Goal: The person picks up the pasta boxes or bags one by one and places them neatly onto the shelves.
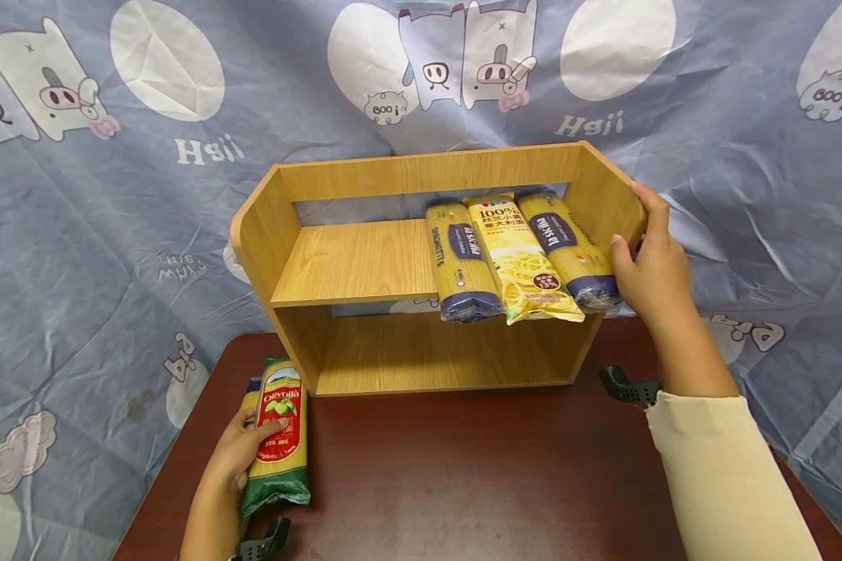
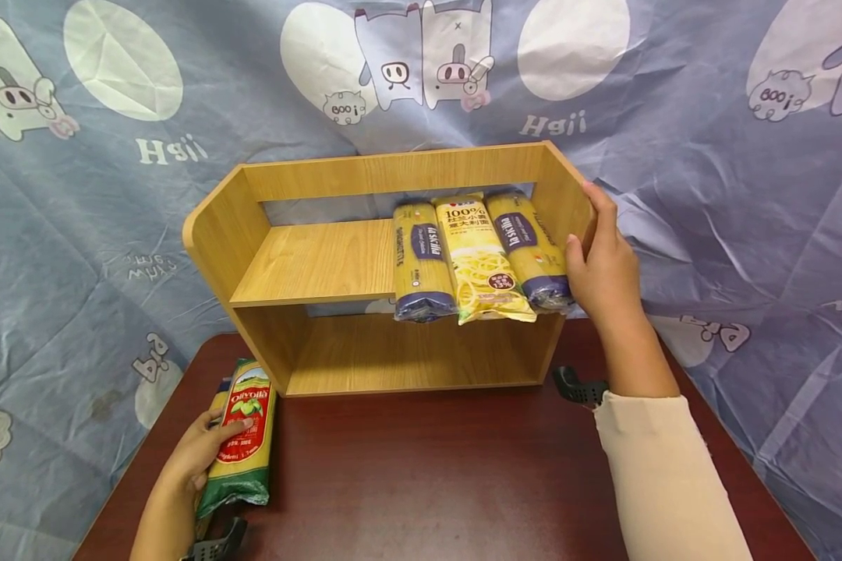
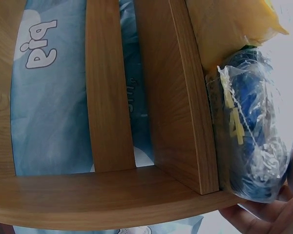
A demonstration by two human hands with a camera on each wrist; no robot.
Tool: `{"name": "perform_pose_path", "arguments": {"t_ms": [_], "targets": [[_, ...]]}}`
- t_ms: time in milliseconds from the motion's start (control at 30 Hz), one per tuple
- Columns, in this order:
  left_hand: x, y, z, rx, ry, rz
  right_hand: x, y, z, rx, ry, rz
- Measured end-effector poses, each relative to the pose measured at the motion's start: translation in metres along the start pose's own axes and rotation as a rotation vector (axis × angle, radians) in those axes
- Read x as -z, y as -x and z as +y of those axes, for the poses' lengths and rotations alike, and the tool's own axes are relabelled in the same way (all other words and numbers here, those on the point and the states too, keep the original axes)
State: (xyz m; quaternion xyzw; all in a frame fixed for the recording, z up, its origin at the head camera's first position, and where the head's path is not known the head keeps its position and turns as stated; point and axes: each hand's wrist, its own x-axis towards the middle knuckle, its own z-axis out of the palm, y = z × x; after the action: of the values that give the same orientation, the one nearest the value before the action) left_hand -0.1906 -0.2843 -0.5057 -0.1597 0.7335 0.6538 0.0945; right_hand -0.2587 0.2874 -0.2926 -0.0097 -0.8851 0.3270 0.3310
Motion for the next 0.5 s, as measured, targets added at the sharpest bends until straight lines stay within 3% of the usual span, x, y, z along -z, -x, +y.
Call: {"name": "perform_pose_path", "arguments": {"t_ms": [233, 500], "targets": [[0.0019, -0.0044, 0.0003, 0.011, 0.129, -0.021, 0.001, 0.0008, 0.0001, -0.005, -0.01, 0.003], [0.003, -0.0066, 0.0001, 0.039, 0.33, -0.17, 0.001, 0.0008, 0.0005, -0.003, -0.013, 0.001]]}}
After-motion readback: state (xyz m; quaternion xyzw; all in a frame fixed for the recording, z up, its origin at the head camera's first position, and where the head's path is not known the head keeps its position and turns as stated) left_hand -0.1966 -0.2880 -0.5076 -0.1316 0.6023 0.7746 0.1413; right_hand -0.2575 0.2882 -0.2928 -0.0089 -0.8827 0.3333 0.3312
